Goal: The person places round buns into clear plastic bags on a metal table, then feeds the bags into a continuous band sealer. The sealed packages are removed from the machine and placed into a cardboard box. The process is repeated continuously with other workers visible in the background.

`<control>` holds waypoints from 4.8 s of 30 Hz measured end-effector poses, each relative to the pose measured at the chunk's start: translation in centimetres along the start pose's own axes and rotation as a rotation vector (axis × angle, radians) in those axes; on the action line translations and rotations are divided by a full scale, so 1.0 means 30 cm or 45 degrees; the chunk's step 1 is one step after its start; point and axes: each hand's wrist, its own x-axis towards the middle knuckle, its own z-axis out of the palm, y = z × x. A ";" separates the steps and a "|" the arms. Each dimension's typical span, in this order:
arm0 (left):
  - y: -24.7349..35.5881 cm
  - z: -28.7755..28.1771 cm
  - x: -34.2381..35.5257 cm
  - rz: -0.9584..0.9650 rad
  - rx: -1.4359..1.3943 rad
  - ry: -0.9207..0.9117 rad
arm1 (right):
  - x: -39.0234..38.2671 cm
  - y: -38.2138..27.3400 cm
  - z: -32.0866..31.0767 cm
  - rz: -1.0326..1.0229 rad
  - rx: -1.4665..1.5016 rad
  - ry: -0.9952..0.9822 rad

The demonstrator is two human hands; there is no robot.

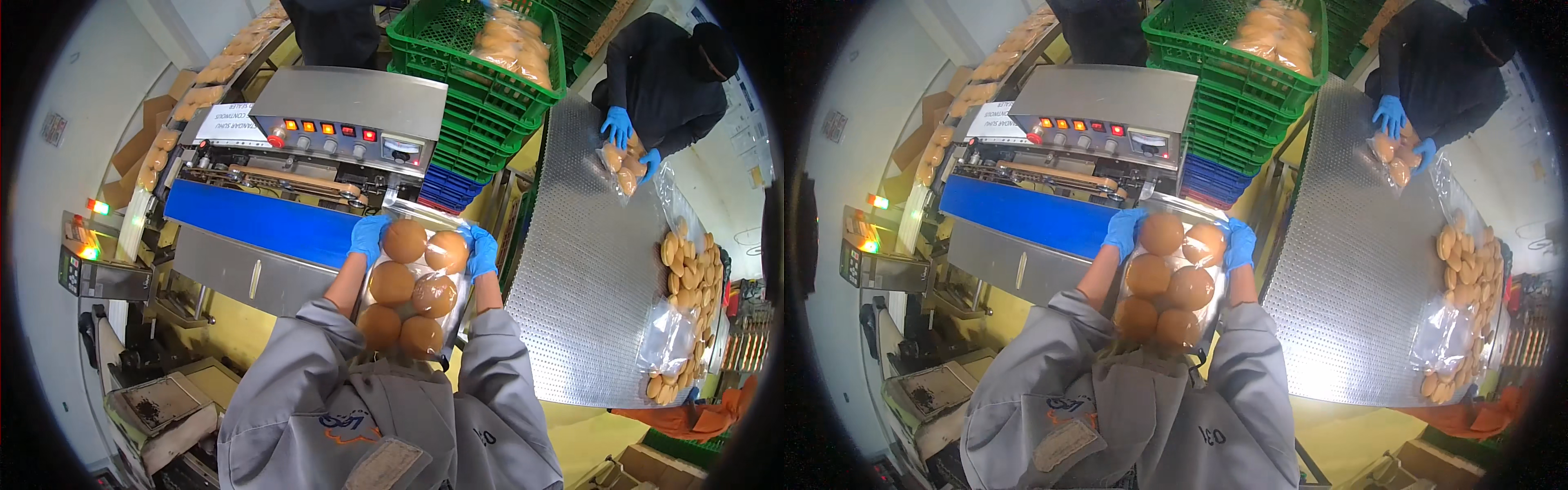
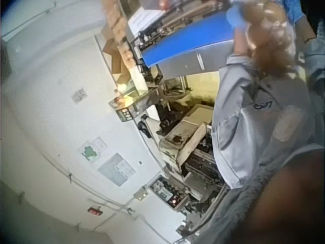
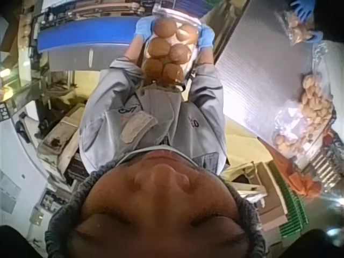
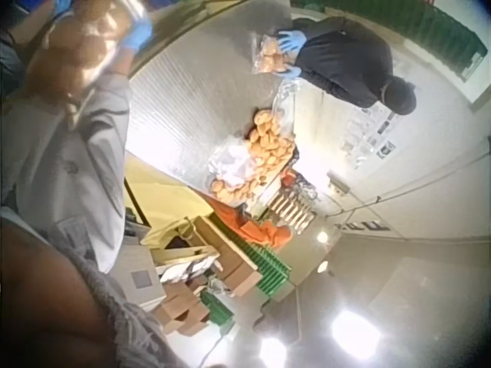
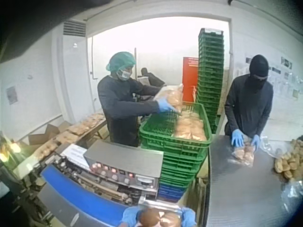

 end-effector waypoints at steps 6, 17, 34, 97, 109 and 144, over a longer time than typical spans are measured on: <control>0.074 -0.049 0.021 0.239 0.980 -0.003 | 0.038 0.082 -0.023 -0.337 -0.101 0.164; 0.047 -0.255 0.070 -0.074 0.186 0.329 | 0.028 0.168 0.210 -0.045 0.026 -0.102; -0.082 -0.721 0.099 0.016 0.095 0.275 | -0.215 0.331 0.601 -0.378 -0.132 0.096; -0.015 -2.187 -0.366 -0.564 -0.668 0.017 | -1.014 1.345 1.665 0.615 -0.393 -0.464; -0.049 -2.534 -0.802 -0.555 -0.754 0.073 | -1.211 1.562 1.900 0.655 -0.923 -1.078; -0.693 -2.645 -1.016 -1.103 1.013 0.271 | -0.834 0.468 1.356 -1.457 -1.308 0.430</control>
